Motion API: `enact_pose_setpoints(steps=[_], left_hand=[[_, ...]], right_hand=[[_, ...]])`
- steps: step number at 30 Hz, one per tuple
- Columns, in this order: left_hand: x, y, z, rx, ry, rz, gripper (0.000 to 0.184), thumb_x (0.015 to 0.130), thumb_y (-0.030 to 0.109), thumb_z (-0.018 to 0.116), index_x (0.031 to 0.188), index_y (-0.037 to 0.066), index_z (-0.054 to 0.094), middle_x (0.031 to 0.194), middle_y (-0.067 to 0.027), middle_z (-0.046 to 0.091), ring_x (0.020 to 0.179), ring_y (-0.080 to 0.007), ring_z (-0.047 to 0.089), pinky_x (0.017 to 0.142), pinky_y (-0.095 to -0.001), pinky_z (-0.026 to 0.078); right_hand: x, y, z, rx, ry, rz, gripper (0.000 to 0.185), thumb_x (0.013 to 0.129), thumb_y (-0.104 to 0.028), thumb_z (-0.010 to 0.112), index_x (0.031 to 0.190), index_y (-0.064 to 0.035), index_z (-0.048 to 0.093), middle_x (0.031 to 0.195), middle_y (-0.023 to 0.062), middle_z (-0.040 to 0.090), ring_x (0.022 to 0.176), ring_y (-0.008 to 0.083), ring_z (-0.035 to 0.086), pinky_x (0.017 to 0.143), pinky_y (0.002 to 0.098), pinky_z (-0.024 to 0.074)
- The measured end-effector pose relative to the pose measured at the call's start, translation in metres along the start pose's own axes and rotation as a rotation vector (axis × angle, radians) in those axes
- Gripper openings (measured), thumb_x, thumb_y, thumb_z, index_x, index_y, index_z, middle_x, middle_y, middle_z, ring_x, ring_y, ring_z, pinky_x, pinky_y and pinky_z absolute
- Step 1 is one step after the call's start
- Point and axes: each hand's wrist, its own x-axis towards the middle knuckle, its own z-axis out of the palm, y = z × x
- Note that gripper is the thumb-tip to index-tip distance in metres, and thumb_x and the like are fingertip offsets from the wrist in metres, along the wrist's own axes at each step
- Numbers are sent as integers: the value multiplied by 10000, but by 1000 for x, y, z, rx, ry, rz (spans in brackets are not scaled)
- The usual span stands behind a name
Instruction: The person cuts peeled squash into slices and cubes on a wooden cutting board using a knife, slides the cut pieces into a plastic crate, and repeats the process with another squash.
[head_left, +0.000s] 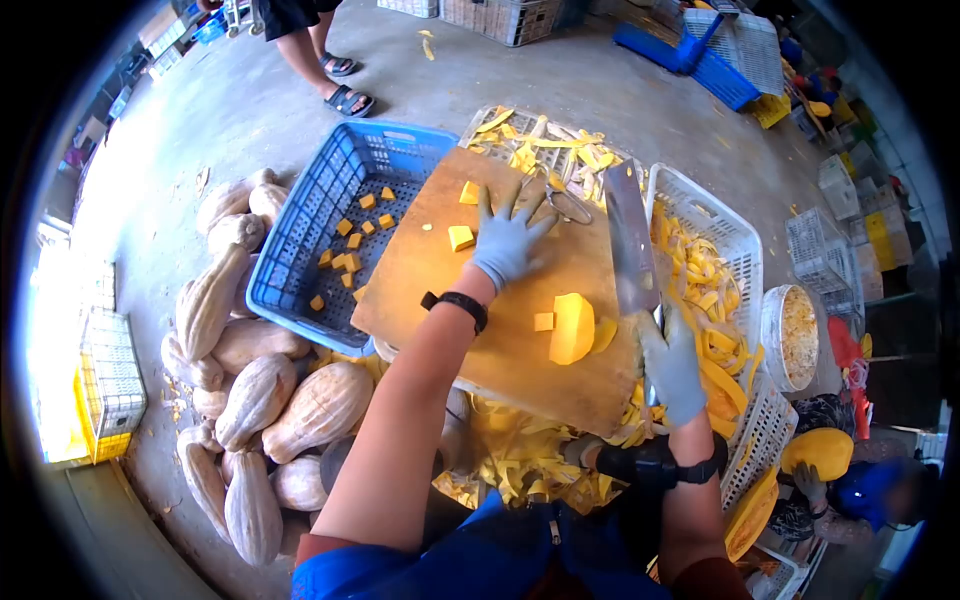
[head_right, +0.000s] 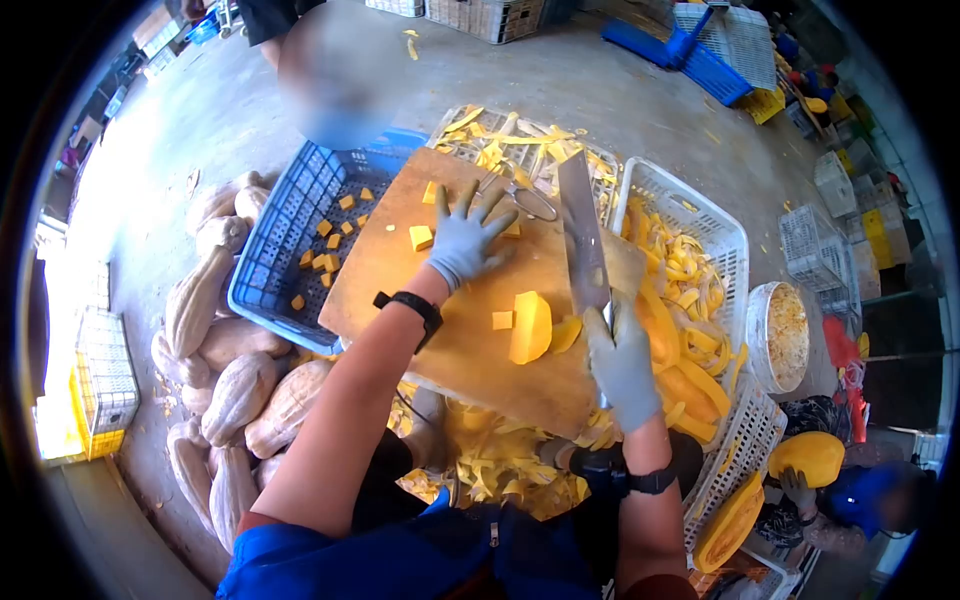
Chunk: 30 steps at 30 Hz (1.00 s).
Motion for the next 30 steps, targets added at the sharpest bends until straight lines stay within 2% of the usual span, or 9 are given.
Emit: enact_pose_setpoints(steps=[2, 7, 13, 17, 19, 20, 25, 28, 30], left_hand=[[20, -6, 2, 82, -240, 75, 468, 794, 507, 615, 1206, 288, 575, 1449, -10, 387, 1344, -281, 354, 994, -765, 140], [9, -60, 6, 44, -432, -94, 388, 842, 443, 581, 1162, 223, 572, 1175, -59, 597, 1111, -248, 566, 978, -647, 313], [-48, -90, -55, 490, -81, -322, 461, 791, 368, 647, 1215, 208, 562, 1279, -71, 530, 1216, -314, 445, 1029, -571, 287], [-62, 15, -47, -358, -308, 66, 529, 734, 304, 720, 1227, 189, 568, 1292, -110, 530, 1214, -323, 462, 995, -441, 389], [-69, 64, -38, -395, -380, -69, 479, 720, 296, 716, 1169, 179, 593, 1276, -98, 542, 1174, -322, 485, 960, -437, 407], [-75, 67, -34, -347, -415, -118, 459, 721, 291, 715, 1152, 179, 601, 1270, -99, 544, 1164, -319, 490, 952, -436, 410], [-92, 44, -42, 362, -146, -373, 400, 737, 278, 703, 1116, 174, 629, 1250, -125, 549, 1135, -310, 507, 922, -414, 416], [-80, 61, -75, 99, -75, -412, 419, 751, 266, 700, 1151, 177, 612, 1249, -181, 538, 1118, -335, 524, 920, -408, 432], [-84, 91, -62, -637, -112, -472, 412, 811, 210, 683, 1196, 91, 595, 1258, -188, 537, 1080, -313, 554, 902, -372, 461]], right_hand=[[-6, 8, 0, 59, 13, 98, 198, 937, -151, 525, 1101, -40, 521, 630, -17, 472, 434, 64, 455, 391, 233, 371], [-25, 27, -4, 194, 20, 318, 200, 938, -146, 523, 1102, -33, 511, 627, -15, 465, 422, 73, 453, 380, 240, 368], [-61, 49, -9, 80, -24, 333, 202, 926, -157, 539, 1093, -43, 529, 613, 0, 477, 458, 92, 491, 423, 261, 402], [-75, 77, 5, 132, -1, 344, 224, 911, -170, 558, 1094, -44, 529, 615, 61, 538, 489, 150, 547, 458, 316, 424], [-78, 81, 10, 91, 10, 319, 251, 906, -184, 566, 1112, -47, 523, 616, 94, 556, 504, 180, 571, 468, 330, 433], [-81, 93, 13, 137, -12, 317, 308, 924, -157, 532, 1202, -26, 505, 636, 2, 476, 441, 90, 469, 406, 261, 400], [-98, 106, 19, -82, 6, 165, 320, 907, -169, 559, 1180, -12, 502, 652, 61, 555, 461, 143, 531, 419, 302, 414], [-110, 110, 28, -85, 35, 55, 306, 897, -159, 578, 1151, -5, 505, 683, 146, 590, 533, 278, 590, 476, 376, 444], [-115, 95, 35, -198, 100, -136, 292, 893, -154, 585, 1129, -1, 508, 722, 209, 599, 616, 382, 608, 530, 429, 457]])
